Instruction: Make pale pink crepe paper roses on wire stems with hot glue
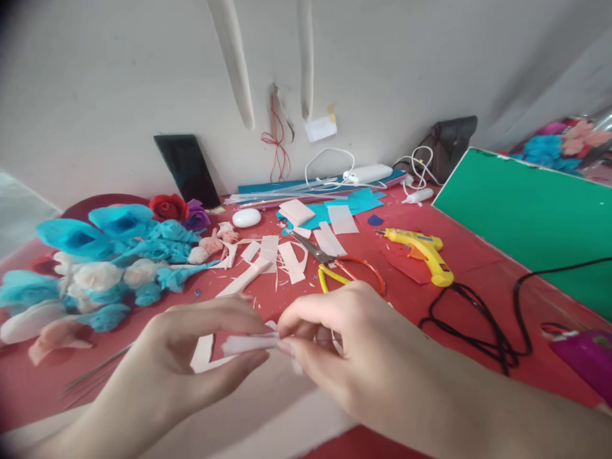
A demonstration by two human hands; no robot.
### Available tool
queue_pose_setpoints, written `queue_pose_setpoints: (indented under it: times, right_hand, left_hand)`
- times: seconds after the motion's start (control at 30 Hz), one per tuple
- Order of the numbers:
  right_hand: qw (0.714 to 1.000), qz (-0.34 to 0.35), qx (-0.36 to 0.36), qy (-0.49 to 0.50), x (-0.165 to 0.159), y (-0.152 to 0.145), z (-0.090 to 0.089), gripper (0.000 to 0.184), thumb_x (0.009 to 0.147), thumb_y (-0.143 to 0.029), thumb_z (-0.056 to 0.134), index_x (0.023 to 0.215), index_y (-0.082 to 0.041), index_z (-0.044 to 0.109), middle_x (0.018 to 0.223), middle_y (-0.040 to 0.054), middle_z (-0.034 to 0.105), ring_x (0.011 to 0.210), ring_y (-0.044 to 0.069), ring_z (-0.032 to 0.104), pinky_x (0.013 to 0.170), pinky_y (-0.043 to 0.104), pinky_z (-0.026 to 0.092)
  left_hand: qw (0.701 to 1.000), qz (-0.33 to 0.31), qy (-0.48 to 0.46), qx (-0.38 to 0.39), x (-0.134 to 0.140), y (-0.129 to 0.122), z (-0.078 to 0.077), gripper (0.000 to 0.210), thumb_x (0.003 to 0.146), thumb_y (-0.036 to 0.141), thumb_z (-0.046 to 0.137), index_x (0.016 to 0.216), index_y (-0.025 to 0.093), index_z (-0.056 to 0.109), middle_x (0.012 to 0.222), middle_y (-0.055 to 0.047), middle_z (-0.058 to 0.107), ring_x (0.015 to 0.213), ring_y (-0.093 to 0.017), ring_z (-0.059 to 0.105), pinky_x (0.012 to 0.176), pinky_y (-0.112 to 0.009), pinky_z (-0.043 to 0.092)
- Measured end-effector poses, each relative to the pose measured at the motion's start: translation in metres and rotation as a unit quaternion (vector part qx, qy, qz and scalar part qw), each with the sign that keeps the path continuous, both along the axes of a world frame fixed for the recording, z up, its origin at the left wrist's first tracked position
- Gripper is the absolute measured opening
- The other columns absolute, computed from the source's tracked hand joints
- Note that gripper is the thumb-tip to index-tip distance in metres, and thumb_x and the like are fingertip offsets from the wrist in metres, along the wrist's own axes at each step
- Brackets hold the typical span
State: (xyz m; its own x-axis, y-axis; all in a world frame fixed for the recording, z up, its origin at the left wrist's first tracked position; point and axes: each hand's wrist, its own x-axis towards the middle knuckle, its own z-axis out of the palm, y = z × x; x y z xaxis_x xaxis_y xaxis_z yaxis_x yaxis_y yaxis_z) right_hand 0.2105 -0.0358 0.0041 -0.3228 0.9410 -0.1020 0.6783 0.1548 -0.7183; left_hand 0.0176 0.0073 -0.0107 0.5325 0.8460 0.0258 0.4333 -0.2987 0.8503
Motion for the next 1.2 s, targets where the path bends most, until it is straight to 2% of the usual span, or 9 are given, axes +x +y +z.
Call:
queue_pose_setpoints:
  times: [0.27,0.47,0.6,0.73,0.87,1.2]
  right_hand:
    - [1.0,-0.005,-0.02,0.005,0.003,0.001,-0.005,0.019,0.088,-0.039,0.045,0.086,-0.028,0.06,0.067,-0.0066,0.06,0.059,0.007,0.052,0.056,0.018,0.041]
    - [0.999,-0.02,-0.011,0.027,0.004,0.002,-0.009,0.022,0.087,-0.038,0.048,0.094,-0.023,0.063,0.072,-0.0009,0.063,0.062,0.011,0.057,0.054,0.02,0.043]
    - [0.999,-0.026,0.0,0.033,0.001,0.001,-0.012,0.021,0.087,-0.036,0.048,0.097,-0.024,0.061,0.072,-0.0006,0.062,0.063,0.011,0.056,0.053,0.019,0.044]
    - [0.998,-0.042,0.004,0.042,-0.006,-0.002,-0.014,0.014,0.082,-0.034,0.054,0.091,-0.024,0.061,0.068,-0.0021,0.058,0.058,0.009,0.052,0.048,0.016,0.041]
    - [0.998,-0.036,0.041,0.037,-0.01,-0.001,-0.012,0.008,0.08,-0.028,0.056,0.08,-0.022,0.061,0.06,-0.0044,0.054,0.051,0.006,0.047,0.045,0.014,0.037]
    - [0.995,-0.038,0.091,0.011,-0.008,0.006,-0.015,0.012,0.081,-0.029,0.056,0.077,-0.022,0.064,0.06,-0.0027,0.059,0.053,0.008,0.053,0.047,0.015,0.04]
  left_hand:
    - [0.999,0.016,0.021,-0.033,-0.001,0.0,-0.001,0.007,0.067,0.027,0.062,0.071,0.027,0.068,0.071,0.007,0.069,0.067,-0.012,0.062,0.063,-0.02,0.047]
    - [0.997,0.017,-0.005,-0.078,0.003,-0.001,-0.001,0.011,0.069,0.021,0.058,0.071,0.025,0.069,0.071,0.006,0.069,0.068,-0.012,0.062,0.064,-0.017,0.048]
    - [0.996,0.02,-0.023,-0.086,0.003,-0.002,-0.003,0.009,0.071,0.022,0.06,0.072,0.023,0.068,0.073,0.004,0.069,0.071,-0.012,0.062,0.066,-0.017,0.05]
    - [0.996,0.023,-0.036,-0.074,0.003,-0.001,-0.005,0.009,0.07,0.019,0.06,0.073,0.023,0.068,0.073,0.004,0.069,0.071,-0.012,0.063,0.067,-0.016,0.051]
    - [0.997,0.018,-0.026,-0.067,0.002,-0.001,-0.005,0.011,0.07,0.017,0.06,0.073,0.024,0.068,0.073,0.005,0.069,0.071,-0.012,0.063,0.067,-0.016,0.051]
    - [0.995,0.023,-0.022,-0.092,0.004,0.003,-0.007,0.008,0.073,0.022,0.059,0.074,0.025,0.066,0.074,0.007,0.068,0.073,-0.011,0.061,0.067,-0.016,0.047]
